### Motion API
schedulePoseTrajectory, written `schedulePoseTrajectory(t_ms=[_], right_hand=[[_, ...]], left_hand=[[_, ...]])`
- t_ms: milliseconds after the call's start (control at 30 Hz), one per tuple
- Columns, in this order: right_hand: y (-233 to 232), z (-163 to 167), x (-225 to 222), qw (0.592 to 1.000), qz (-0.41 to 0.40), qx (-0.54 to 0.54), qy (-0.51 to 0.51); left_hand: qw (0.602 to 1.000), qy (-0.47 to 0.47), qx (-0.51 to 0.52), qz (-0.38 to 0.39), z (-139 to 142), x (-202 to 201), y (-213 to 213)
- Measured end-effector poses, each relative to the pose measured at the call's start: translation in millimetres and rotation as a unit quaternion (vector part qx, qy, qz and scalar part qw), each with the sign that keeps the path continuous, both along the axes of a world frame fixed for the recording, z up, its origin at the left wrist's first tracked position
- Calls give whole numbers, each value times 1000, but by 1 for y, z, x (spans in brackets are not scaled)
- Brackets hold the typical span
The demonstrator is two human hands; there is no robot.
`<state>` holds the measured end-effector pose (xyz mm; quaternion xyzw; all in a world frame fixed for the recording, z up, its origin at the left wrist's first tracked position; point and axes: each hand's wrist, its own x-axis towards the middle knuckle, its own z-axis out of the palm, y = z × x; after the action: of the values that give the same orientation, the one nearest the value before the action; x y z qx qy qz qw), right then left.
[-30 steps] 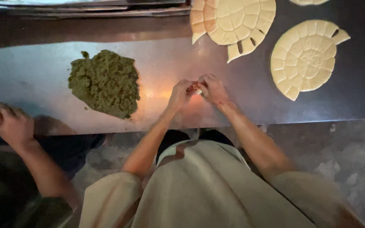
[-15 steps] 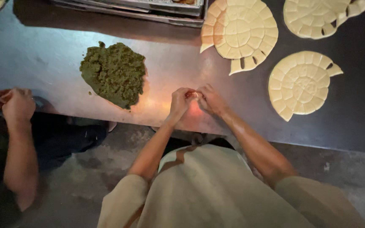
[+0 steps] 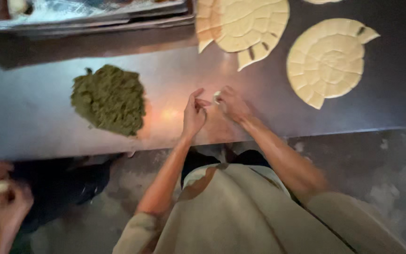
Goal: The person repeatedly scoops a green paste filling onto small pieces of dough, folds them into balls, and places them on a metal tray. A coworker performs the same task alongside them.
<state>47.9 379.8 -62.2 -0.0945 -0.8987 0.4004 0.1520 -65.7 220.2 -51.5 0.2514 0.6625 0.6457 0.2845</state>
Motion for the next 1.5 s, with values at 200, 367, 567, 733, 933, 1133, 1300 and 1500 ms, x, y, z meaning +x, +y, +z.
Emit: schedulePoseTrajectory(t_ms=[200, 367, 567, 733, 933, 1133, 1300, 1500], right_hand=[[38, 42, 88, 972, -204, 58, -104], [48, 106, 129, 966, -241, 76, -62], [72, 117, 109, 980, -188, 66, -25], [76, 23, 59, 988, -115, 97, -28], [101, -13, 84, 984, 19, 95, -150], [112, -10, 64, 960, 31, 233, -151], [100, -4, 55, 971, -143, 137, -138], [100, 18, 71, 974, -65, 140, -164]], left_hand=[[942, 265, -206, 18, 3, -9, 129], [875, 372, -287, 113, 22, 1, 211], [947, 256, -138, -136, -22, 36, 106], [970, 1, -238, 46, -50, 6, -139], [904, -113, -246, 332, -21, 50, -308], [936, -134, -180, 273, -28, 48, -257], [976, -89, -86, 180, -23, -12, -207], [989, -78, -111, 61, -29, -68, -171]])
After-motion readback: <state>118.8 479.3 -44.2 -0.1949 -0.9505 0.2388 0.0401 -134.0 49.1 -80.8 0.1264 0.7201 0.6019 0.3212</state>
